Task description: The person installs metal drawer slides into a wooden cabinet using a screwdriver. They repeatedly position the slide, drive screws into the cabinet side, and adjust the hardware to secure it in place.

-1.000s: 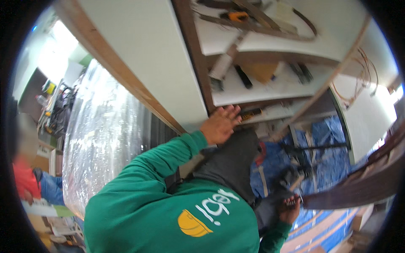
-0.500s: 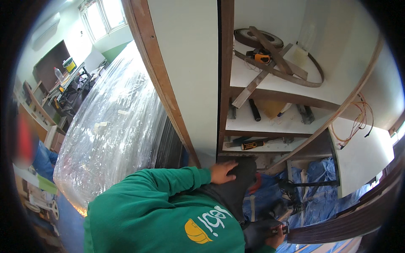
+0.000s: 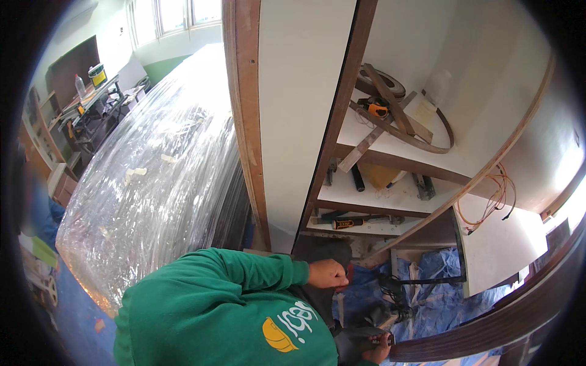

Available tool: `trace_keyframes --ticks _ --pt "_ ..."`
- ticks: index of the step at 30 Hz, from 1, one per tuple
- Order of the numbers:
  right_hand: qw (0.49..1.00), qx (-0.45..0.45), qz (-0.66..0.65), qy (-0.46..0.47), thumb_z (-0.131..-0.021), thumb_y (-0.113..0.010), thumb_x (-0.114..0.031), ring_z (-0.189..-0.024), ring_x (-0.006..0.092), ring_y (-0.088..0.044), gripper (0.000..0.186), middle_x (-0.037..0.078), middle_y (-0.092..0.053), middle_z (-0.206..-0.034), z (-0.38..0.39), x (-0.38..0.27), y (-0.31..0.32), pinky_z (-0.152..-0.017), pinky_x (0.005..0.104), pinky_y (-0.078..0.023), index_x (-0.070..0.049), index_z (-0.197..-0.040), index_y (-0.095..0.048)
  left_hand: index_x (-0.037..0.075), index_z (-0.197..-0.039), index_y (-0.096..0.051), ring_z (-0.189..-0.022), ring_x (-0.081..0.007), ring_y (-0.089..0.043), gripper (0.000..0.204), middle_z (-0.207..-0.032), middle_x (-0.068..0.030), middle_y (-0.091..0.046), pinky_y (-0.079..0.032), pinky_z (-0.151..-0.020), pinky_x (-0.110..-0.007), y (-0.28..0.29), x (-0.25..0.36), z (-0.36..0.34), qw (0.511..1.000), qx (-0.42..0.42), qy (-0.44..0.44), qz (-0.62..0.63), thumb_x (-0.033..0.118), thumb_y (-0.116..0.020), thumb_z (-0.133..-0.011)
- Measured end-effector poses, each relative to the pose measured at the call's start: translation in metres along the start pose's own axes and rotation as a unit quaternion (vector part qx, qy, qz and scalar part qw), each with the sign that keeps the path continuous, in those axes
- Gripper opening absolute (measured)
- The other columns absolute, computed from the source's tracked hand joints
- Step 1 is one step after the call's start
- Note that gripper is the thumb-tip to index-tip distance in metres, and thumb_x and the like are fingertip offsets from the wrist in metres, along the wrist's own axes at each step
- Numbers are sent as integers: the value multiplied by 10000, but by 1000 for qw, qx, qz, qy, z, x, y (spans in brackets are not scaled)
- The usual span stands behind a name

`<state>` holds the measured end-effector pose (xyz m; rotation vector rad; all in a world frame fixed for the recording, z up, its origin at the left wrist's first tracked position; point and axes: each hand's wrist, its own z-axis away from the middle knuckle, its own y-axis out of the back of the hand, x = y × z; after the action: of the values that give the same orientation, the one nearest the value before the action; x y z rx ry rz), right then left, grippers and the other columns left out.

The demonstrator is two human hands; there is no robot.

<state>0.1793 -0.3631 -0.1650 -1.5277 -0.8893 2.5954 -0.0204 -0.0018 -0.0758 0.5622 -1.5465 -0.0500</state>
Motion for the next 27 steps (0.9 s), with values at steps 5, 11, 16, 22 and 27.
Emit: trace_keyframes --ticks 5,11,16,22,27 --pt "999 -32 16 28 -876 -638 -41 -669 199 -584 125 62 -575 -797 4 2 0 -646 345 -540 -84 -952 -549 69 -1146 -647 -759 -199 -652 272 -1003 -71 -693 -497 -645 -369 2 -38 -40 983 65 74 153 237 -620 -934" --pt "999 -32 -39 5 -817 -639 22 -711 201 -589 214 62 -584 -802 5 4 -8 -676 358 -536 -81 -985 -555 137 -1502 -320 -1029 -244 -650 620 -1466 -60 -462 -526 -795 -419 18 -58 -123 791 133 210 559 84 -557 -931" --pt "1000 1 -24 -14 -829 -657 0 -732 191 -584 204 49 -595 -809 5 1 -9 -701 356 -528 -87 -991 -568 133 -1476 -356 -1184 -278 -597 551 -1497 -40 -432 -497 -942 -449 9 -55 -175 735 196 116 638 29 -481 -949" --pt "998 29 -35 -31 -850 -654 -30 -728 182 -578 197 39 -588 -819 8 -1 -14 -676 369 -523 -100 -1009 -560 110 -1409 -395 -1227 -301 -579 474 -1385 -44 -497 -517 -937 -468 7 -50 -221 664 151 73 728 35 -479 -948" --pt "996 64 -55 -42 -871 -638 -53 -733 201 -571 156 44 -568 -809 1 0 -23 -680 380 -525 -101 -989 -548 93 -1313 -426 -1252 -331 -562 384 -1372 -45 -493 -542 -922 -495 9 -40 -222 666 145 71 728 29 -504 -942"
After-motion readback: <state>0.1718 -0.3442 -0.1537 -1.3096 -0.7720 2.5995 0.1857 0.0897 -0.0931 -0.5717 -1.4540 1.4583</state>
